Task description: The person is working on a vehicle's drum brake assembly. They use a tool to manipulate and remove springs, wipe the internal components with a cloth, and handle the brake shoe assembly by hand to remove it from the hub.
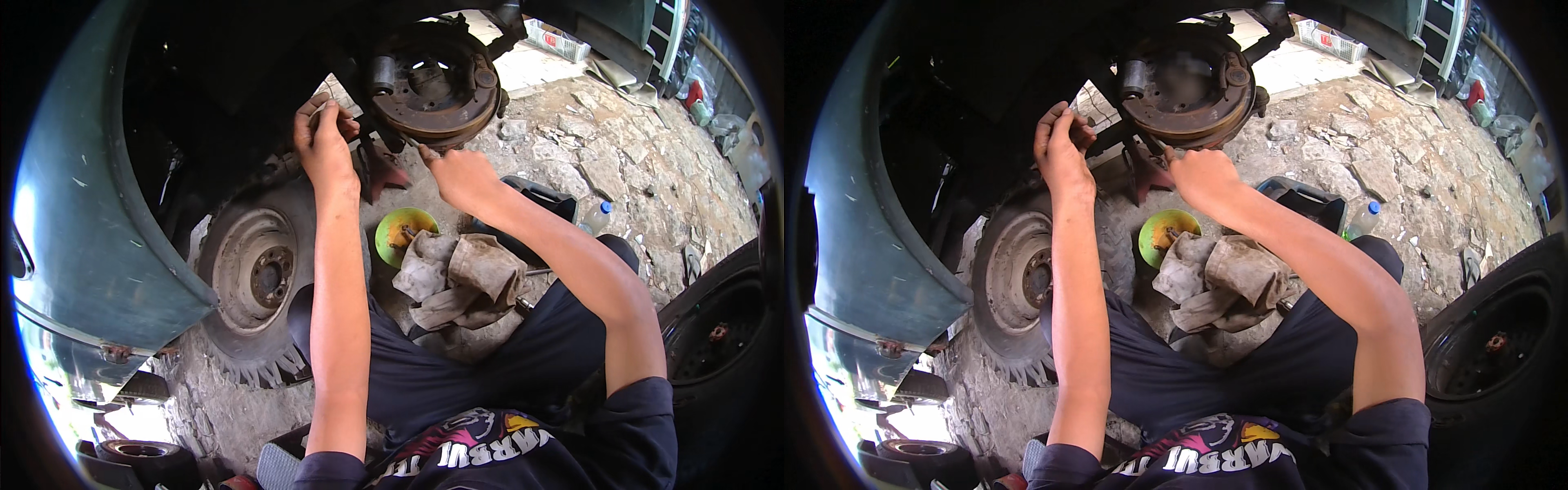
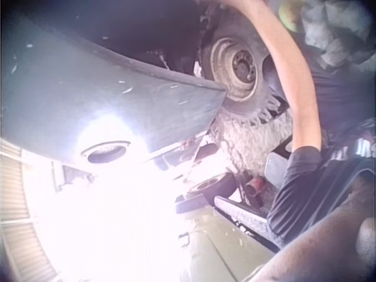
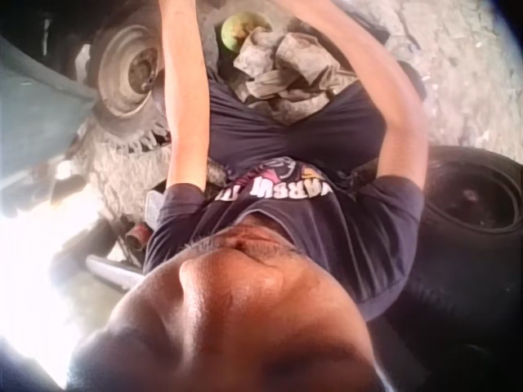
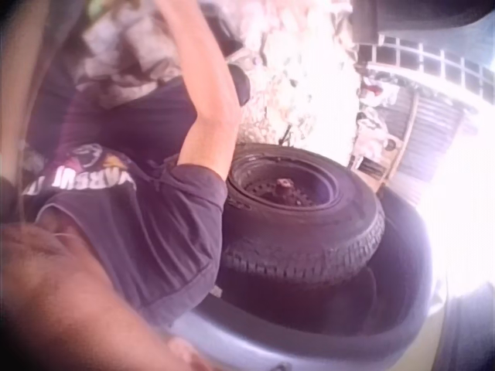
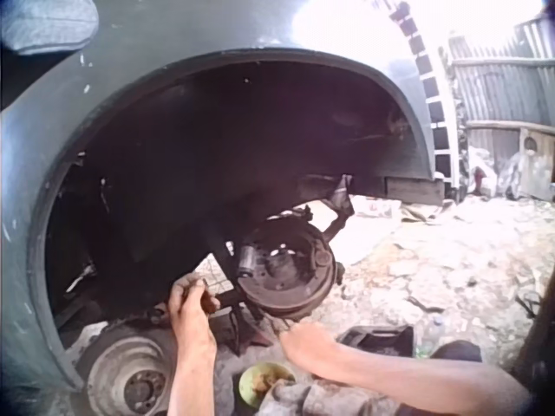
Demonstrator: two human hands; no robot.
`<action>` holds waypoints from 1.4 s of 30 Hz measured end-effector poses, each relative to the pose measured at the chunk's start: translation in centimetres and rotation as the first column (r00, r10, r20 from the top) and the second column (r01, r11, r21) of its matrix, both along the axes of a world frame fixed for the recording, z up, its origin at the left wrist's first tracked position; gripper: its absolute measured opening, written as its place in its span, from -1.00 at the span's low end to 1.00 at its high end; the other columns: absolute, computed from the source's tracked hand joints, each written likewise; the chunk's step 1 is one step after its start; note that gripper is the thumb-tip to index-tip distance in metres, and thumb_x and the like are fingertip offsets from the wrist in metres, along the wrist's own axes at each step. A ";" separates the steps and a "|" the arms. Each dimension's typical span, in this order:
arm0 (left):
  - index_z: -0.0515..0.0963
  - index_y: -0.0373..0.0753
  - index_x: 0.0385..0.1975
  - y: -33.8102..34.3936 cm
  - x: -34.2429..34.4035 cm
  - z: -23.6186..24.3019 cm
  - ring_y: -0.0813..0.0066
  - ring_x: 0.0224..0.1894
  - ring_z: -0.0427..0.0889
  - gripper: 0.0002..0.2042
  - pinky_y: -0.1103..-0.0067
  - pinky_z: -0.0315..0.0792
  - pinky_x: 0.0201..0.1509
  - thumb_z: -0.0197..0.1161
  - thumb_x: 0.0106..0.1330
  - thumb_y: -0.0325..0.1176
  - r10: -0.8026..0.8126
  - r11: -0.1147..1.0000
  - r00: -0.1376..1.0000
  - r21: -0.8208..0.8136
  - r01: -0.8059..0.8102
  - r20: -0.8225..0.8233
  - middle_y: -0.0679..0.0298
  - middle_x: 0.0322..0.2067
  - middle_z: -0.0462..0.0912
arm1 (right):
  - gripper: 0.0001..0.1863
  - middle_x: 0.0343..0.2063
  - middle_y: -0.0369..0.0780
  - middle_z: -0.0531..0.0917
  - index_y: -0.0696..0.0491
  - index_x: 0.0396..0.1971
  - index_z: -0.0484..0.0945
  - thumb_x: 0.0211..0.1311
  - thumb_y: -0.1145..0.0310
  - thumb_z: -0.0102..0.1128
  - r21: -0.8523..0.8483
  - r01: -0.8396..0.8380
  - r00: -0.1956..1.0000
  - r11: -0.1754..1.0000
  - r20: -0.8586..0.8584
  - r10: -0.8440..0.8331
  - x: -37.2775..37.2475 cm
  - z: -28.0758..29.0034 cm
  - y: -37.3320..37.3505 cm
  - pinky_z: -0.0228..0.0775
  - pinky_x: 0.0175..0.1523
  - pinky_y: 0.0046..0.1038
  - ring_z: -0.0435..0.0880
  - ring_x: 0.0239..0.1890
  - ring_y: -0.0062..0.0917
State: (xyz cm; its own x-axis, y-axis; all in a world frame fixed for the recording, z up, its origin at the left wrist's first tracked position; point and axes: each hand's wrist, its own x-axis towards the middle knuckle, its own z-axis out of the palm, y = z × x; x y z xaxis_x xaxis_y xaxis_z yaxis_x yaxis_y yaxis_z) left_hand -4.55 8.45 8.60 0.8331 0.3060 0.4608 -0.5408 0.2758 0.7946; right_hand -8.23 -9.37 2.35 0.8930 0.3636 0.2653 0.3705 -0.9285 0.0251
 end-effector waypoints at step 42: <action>0.54 -0.20 -0.18 0.7 -0.7 0.6 0.62 -0.50 0.54 -0.87 0.65 0.42 -0.37 0.17 0.31 -0.45 -0.004 0.999 1.000 -0.048 0.003 -0.018 0.35 -0.50 0.59 | -0.44 -0.50 -0.06 0.70 0.15 0.26 0.35 0.20 0.43 -0.03 -0.011 -0.025 0.999 1.000 0.042 0.026 1.7 -0.1 1.3 0.59 -0.37 -0.26 0.74 -0.43 -0.22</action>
